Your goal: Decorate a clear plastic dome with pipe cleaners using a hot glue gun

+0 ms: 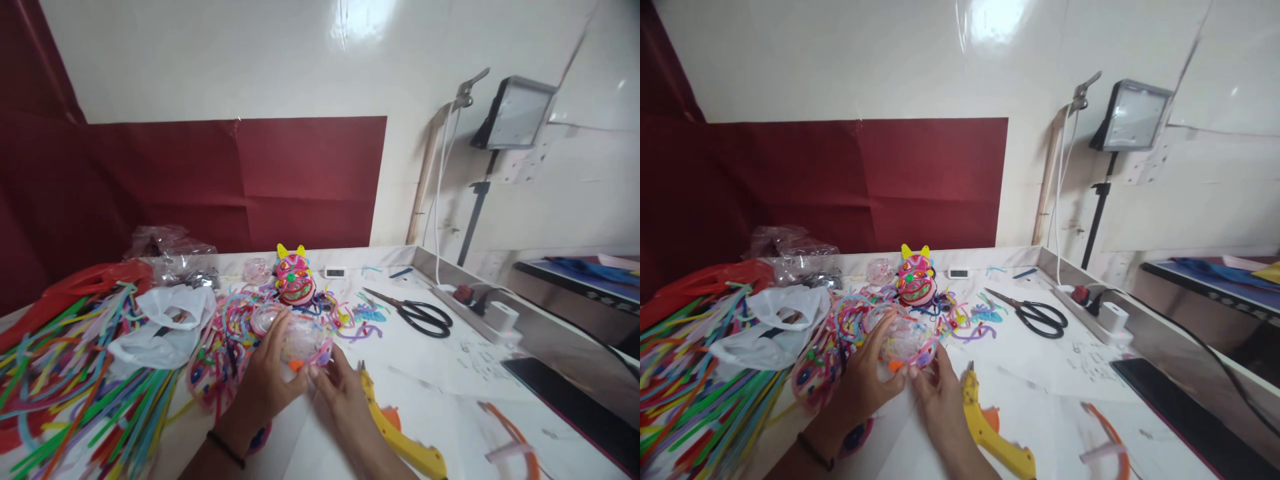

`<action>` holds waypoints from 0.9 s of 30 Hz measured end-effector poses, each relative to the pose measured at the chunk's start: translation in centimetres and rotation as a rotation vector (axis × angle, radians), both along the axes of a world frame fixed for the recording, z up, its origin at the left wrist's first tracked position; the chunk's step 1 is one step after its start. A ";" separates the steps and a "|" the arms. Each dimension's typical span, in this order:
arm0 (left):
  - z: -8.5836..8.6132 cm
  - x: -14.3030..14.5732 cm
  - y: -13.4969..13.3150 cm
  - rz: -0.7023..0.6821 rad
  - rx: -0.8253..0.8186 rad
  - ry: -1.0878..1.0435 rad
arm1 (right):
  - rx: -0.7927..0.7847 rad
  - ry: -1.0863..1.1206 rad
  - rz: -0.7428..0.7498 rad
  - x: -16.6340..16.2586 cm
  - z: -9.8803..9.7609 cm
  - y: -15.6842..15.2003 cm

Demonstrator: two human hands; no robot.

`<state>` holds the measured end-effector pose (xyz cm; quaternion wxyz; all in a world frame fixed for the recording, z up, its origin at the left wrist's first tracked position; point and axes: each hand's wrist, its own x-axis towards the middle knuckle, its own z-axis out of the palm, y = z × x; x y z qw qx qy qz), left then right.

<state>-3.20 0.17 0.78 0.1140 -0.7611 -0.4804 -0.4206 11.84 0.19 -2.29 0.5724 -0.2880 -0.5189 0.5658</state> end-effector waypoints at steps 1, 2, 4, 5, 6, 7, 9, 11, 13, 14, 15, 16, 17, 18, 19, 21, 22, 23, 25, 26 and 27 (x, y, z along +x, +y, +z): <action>0.0 0.0 0.0 0.001 0.002 -0.001 | 0.000 -0.002 -0.002 0.0 0.0 0.0; 0.0 0.0 0.0 0.003 0.002 -0.002 | -0.001 -0.004 -0.005 0.0 0.1 0.0; 0.0 0.0 -0.1 0.009 -0.004 -0.005 | 0.001 -0.003 -0.008 0.0 0.1 0.0; 0.0 0.0 -0.1 0.011 -0.008 -0.006 | 0.005 0.003 -0.009 0.0 0.0 0.0; -0.1 0.0 -0.1 0.012 -0.010 -0.008 | 0.009 0.009 -0.006 0.0 0.0 0.0; -0.1 0.0 -0.1 0.011 -0.013 -0.009 | 0.011 0.014 -0.001 0.0 -0.1 0.0; -0.1 -0.1 -0.1 0.003 -0.010 -0.010 | 0.003 0.018 0.000 -0.1 -0.1 0.1; -0.1 -0.1 -0.1 -0.005 -0.008 -0.012 | -0.011 0.013 -0.009 -0.1 -0.1 0.0; 0.1 0.0 -0.1 -0.005 -0.006 -0.019 | -0.012 0.009 -0.010 -0.1 -0.1 0.0; 0.1 0.0 -0.2 -0.003 -0.008 -0.024 | -0.008 0.007 -0.008 0.0 0.0 0.0; 0.2 0.1 -0.2 -0.002 -0.011 -0.029 | -0.003 0.005 -0.003 0.0 0.1 0.0; 0.3 0.1 -0.3 -0.003 -0.014 -0.034 | 0.000 0.001 0.001 0.0 0.1 -0.1; 0.3 0.2 -0.3 -0.006 -0.015 -0.038 | -0.001 0.000 0.003 0.0 0.1 -0.1; 0.4 0.2 -0.3 -0.010 -0.016 -0.041 | -0.003 0.000 0.003 0.1 0.2 -0.1; 0.4 0.2 -0.4 -0.014 -0.019 -0.043 | -0.005 0.001 0.004 0.1 0.2 -0.1; 0.4 0.2 -0.4 -0.019 -0.019 -0.047 | -0.008 0.002 0.004 0.1 0.3 -0.1; 0.4 0.2 -0.3 -0.018 -0.022 -0.049 | -0.009 0.001 0.003 0.1 0.3 -0.1; 0.4 0.2 -0.3 -0.015 -0.027 -0.052 | -0.009 -0.002 0.003 0.1 0.3 -0.2; 0.4 0.2 -0.3 -0.009 -0.034 -0.058 | -0.003 -0.007 0.005 0.1 0.4 -0.2; 0.3 0.2 -0.3 -0.006 -0.036 -0.061 | 0.002 -0.010 0.006 0.1 0.5 -0.2; 0.3 0.2 -0.3 -0.006 -0.038 -0.063 | 0.007 -0.011 0.004 0.1 0.5 -0.2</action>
